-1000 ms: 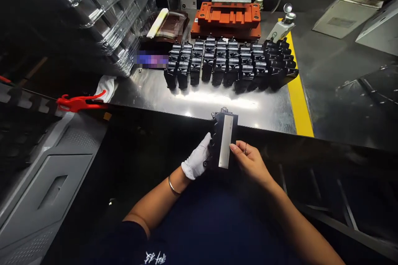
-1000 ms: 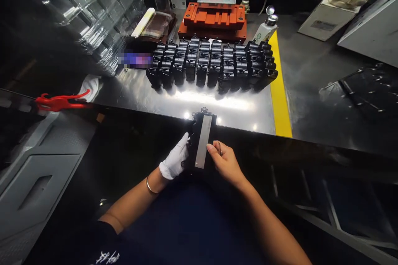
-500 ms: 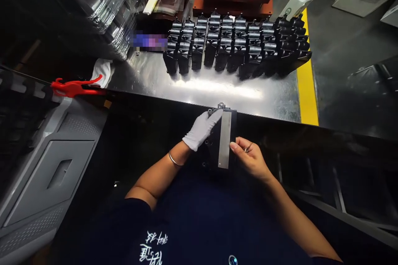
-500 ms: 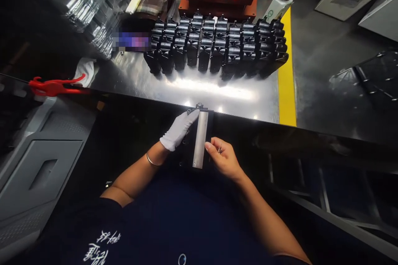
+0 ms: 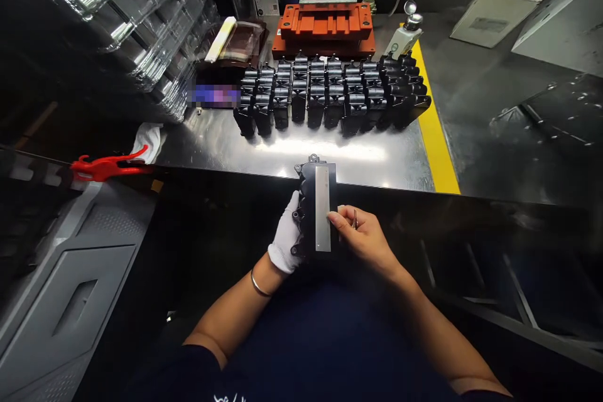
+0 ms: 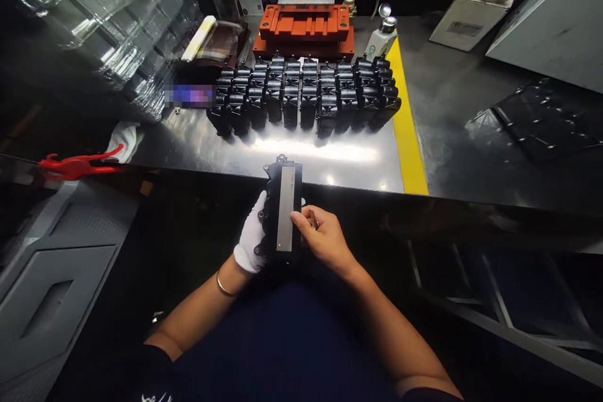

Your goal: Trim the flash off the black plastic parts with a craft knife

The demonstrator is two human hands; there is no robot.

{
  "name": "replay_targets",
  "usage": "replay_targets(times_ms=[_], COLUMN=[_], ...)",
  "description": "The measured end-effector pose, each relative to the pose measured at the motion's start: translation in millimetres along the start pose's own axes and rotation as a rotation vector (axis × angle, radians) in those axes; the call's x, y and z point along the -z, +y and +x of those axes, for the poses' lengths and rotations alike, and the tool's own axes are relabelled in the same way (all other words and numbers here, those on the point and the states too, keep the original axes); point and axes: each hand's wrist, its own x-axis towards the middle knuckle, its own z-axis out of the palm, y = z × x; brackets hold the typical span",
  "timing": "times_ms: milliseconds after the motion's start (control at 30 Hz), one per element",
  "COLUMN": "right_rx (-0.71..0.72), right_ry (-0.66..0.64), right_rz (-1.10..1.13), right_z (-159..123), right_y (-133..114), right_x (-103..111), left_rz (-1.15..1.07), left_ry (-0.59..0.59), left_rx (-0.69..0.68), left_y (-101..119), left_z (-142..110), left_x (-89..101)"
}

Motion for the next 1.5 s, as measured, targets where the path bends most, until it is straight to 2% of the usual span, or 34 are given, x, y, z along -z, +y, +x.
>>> replay_targets(times_ms=[100,200,333,467,567,667,933,1333,1500], right_rx=[0.093,0.180,0.220,0.437,0.559,0.561,0.555,0.609,0.616], right_ry=[0.133,0.260,0.262,0.254,0.258,0.250,0.220,0.176,0.237], right_rz=[-0.221,-0.424,-0.562,-0.772,-1.051,-1.241,-1.286,-1.198,-1.165], right_z=[6.5,13.6,23.4,41.9,58.9,70.3,79.0,91.5,86.9], right_y=[8.1,10.8,-1.6,-16.9,-18.7,-14.9,-7.9,-7.2,-10.0], right_x=[5.9,23.1,52.5,70.2,73.2,72.6,73.6,77.3,78.3], left_rz=[-0.007,-0.005,0.105,0.526,0.703,0.760,0.781,0.803,0.821], left_ry=[0.003,0.074,0.118,0.184,0.285,0.319,0.330,0.326,0.327], left_rx=[0.040,-0.014,-0.166,-0.433,-0.492,-0.496,-0.464,-0.471,-0.458], left_y=[5.1,12.2,12.8,2.8,-4.6,-8.3,-7.0,-5.1,-2.7], left_z=[-2.5,-6.6,-11.1,-9.4,-4.8,-1.7,-1.6,-2.9,-2.2], left_x=[2.7,5.0,-5.0,-18.7,-20.0,-16.6,-13.7,-14.0,-15.0])
